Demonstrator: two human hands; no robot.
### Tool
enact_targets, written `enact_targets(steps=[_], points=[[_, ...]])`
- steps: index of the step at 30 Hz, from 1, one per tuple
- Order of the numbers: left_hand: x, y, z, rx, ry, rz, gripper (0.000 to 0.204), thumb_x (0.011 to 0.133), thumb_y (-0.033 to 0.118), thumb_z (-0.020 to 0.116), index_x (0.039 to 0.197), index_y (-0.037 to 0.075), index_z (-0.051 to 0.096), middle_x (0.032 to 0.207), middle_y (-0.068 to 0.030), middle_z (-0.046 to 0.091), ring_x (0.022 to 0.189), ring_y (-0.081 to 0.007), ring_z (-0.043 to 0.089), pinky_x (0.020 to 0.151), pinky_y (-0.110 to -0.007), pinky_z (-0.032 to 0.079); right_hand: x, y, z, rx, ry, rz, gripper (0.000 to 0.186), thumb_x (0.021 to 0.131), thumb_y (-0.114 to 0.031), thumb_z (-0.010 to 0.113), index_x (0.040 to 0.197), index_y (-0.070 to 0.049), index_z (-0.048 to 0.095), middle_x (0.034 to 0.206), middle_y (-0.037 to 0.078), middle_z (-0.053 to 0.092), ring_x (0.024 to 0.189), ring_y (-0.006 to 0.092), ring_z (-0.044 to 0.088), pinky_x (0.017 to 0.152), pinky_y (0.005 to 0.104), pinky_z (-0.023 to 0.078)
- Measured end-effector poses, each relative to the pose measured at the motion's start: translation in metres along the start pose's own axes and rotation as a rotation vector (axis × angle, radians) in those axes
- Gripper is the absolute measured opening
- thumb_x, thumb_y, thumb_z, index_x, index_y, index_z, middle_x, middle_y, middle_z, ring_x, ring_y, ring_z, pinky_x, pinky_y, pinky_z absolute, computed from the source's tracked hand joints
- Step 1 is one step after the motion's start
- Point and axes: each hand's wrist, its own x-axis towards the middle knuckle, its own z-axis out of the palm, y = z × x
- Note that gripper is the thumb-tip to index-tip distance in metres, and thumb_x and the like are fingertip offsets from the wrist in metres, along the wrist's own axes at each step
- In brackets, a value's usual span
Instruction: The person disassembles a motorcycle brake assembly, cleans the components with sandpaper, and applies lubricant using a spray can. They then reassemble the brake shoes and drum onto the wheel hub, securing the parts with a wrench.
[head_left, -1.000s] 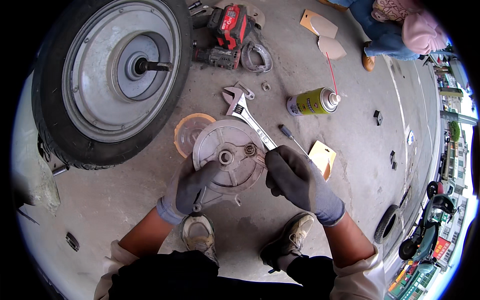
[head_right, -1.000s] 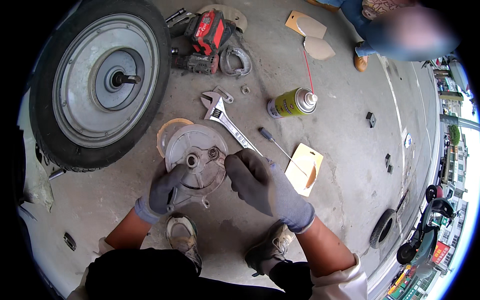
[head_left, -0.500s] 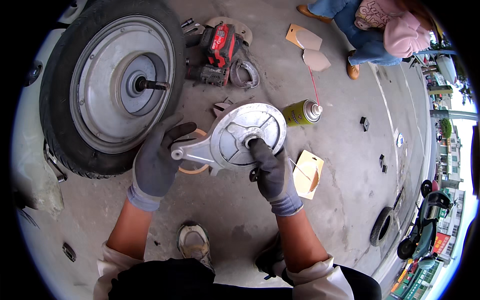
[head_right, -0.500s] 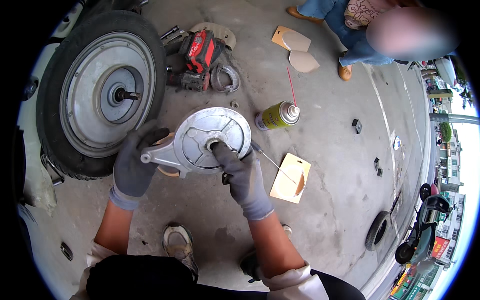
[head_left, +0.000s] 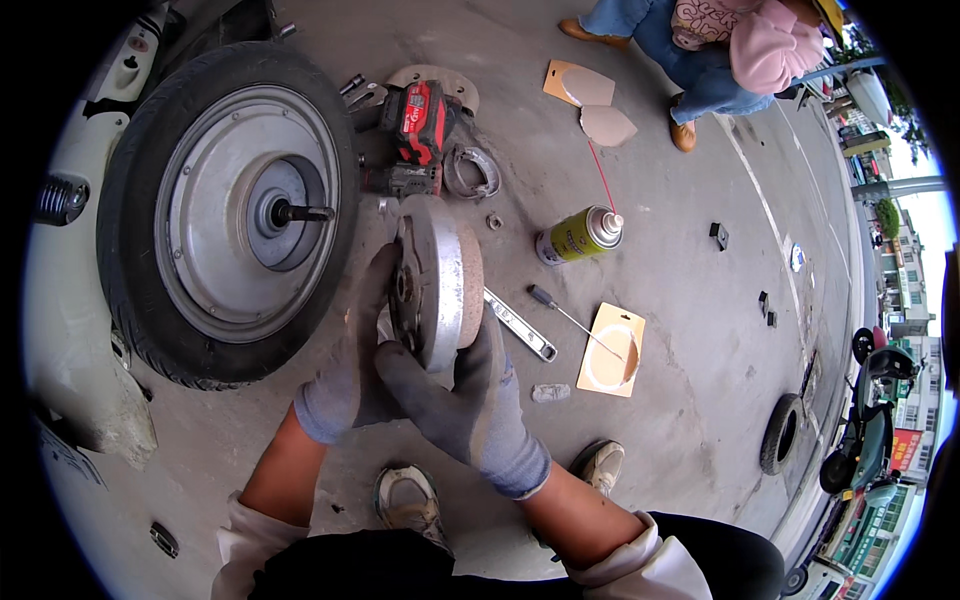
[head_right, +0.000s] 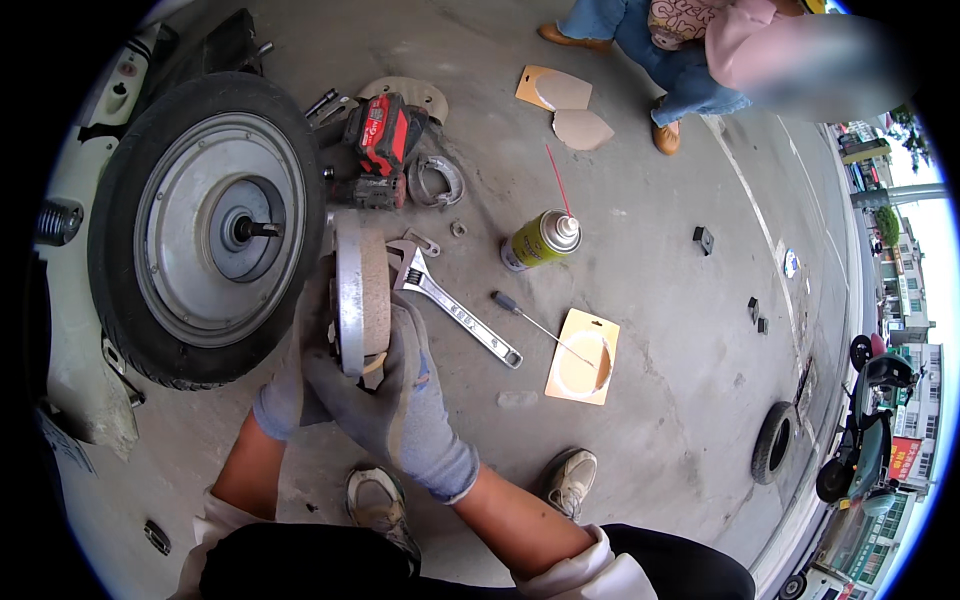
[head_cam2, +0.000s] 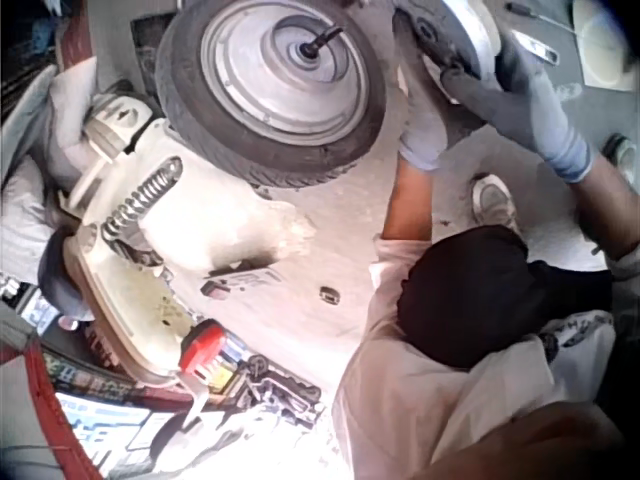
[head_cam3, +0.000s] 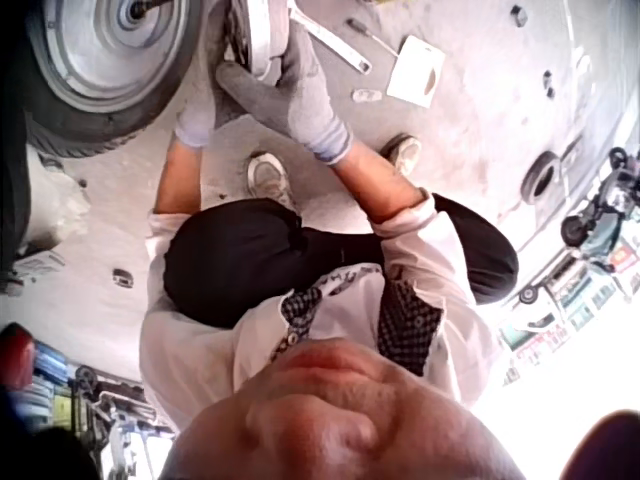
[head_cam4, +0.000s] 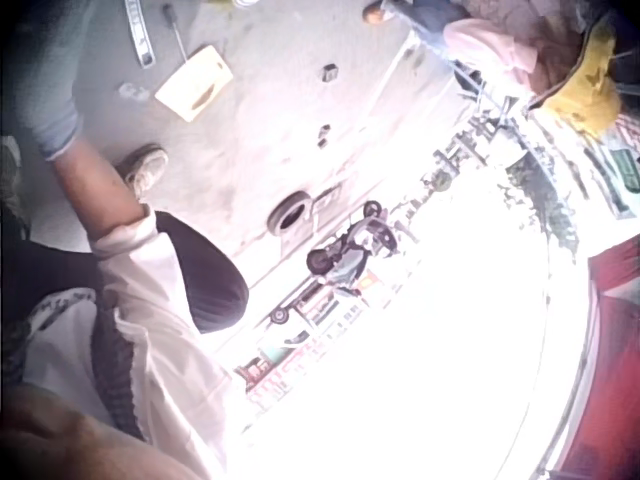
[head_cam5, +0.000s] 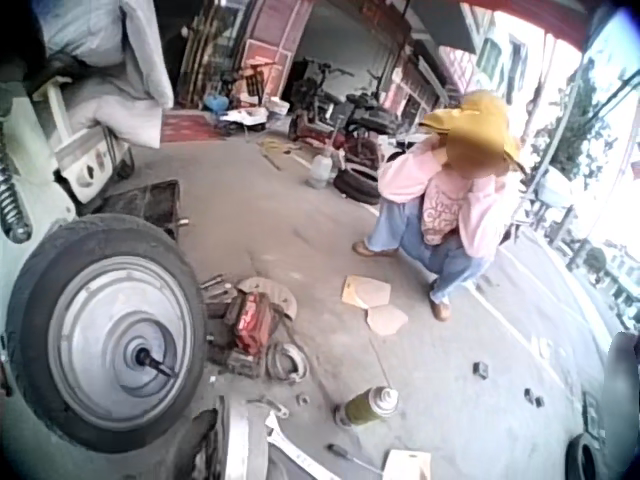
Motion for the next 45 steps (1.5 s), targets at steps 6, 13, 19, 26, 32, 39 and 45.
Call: enact_targets(steps=[6, 13, 19, 26, 32, 39, 45], points=[[-0.064, -0.006, -0.037, -0.478, 0.321, -0.3, 0.1, 0.068, 0.015, 0.085, 0.153, 0.003, 0.034, 0.147, -0.0125, 0.049, 0.133, -0.0248, 0.052, 0.113, -0.04, 0.041, 0.023, -0.005, -0.018, 0.335, -0.173, 0.017, 0.064, 0.086, -0.022, 0.077, 0.139, 0.002, 0.05, 0.132, 0.02, 0.059, 0.122, 0.028, 0.059, 0.104, 0.0396, 0.046], [-0.028, 0.048, -0.016, -0.908, 0.164, -0.236, 0.076, 0.093, 0.032, 0.069, 0.155, 0.004, 0.035, 0.154, -0.0152, 0.045, 0.142, -0.0318, 0.044, 0.121, -0.046, 0.033, 0.054, 0.033, -0.013, 0.535, -0.217, 0.175, 0.072, 0.099, -0.036, 0.061, 0.155, 0.0, 0.033, 0.116, 0.011, 0.065, 0.098, 0.0161, 0.065, 0.084, 0.0285, 0.053], [-0.023, 0.091, -0.009, -0.704, 0.214, -0.311, 0.088, 0.091, 0.052, 0.067, 0.156, 0.003, 0.031, 0.159, -0.0193, 0.038, 0.146, -0.0371, 0.038, 0.125, -0.057, 0.022, 0.082, 0.03, 0.009, 0.952, -0.426, 0.283, 0.038, 0.107, -0.034, 0.049, 0.116, -0.002, 0.067, 0.09, -0.001, 0.065, 0.078, 0.009, 0.06, 0.069, 0.0254, 0.05], [-0.042, 0.144, -0.042, -0.351, 0.283, -0.098, 0.099, 0.086, 0.052, 0.073, 0.158, 0.005, 0.024, 0.162, -0.0185, 0.032, 0.149, -0.0382, 0.032, 0.125, -0.058, 0.02, 0.102, -0.049, 0.083, 0.809, -0.415, 0.219, 0.04, 0.099, -0.034, 0.061, 0.11, 0.004, 0.069, 0.085, 0.013, 0.07, 0.077, 0.0167, 0.064, 0.073, 0.0303, 0.051], [-0.055, 0.155, -0.061, -0.352, 0.199, -0.036, 0.12, 0.074, 0.056, 0.081, 0.162, 0.01, 0.014, 0.167, -0.0172, 0.021, 0.153, -0.0372, 0.023, 0.126, -0.057, 0.015, 0.094, -0.078, 0.085, 0.803, -0.399, 0.15, 0.042, 0.099, -0.034, 0.061, 0.115, 0.005, 0.067, 0.092, 0.02, 0.072, 0.084, 0.0206, 0.07, 0.078, 0.035, 0.055], [-0.078, 0.149, -0.087, -0.708, 0.244, -0.112, 0.089, 0.094, 0.049, 0.054, 0.163, 0.013, 0.012, 0.169, -0.0134, 0.018, 0.155, -0.0338, 0.017, 0.126, -0.055, 0.013, 0.08, -0.083, 0.096, 0.788, -0.298, -0.037, 0.03, 0.101, -0.026, 0.061, 0.113, 0.001, 0.067, 0.096, 0.009, 0.07, 0.088, 0.0134, 0.065, 0.083, 0.0286, 0.052], [-0.067, 0.162, -0.086, -0.564, 0.143, -0.06, 0.069, 0.105, 0.042, 0.036, 0.163, 0.012, 0.014, 0.169, -0.0122, 0.019, 0.156, -0.0324, 0.017, 0.126, -0.053, 0.012, 0.082, -0.098, 0.089, 0.744, -0.324, -0.04, 0.025, 0.099, -0.02, 0.061, 0.111, 0.001, 0.067, 0.099, 0.012, 0.068, 0.093, 0.0154, 0.066, 0.085, 0.0296, 0.051]])
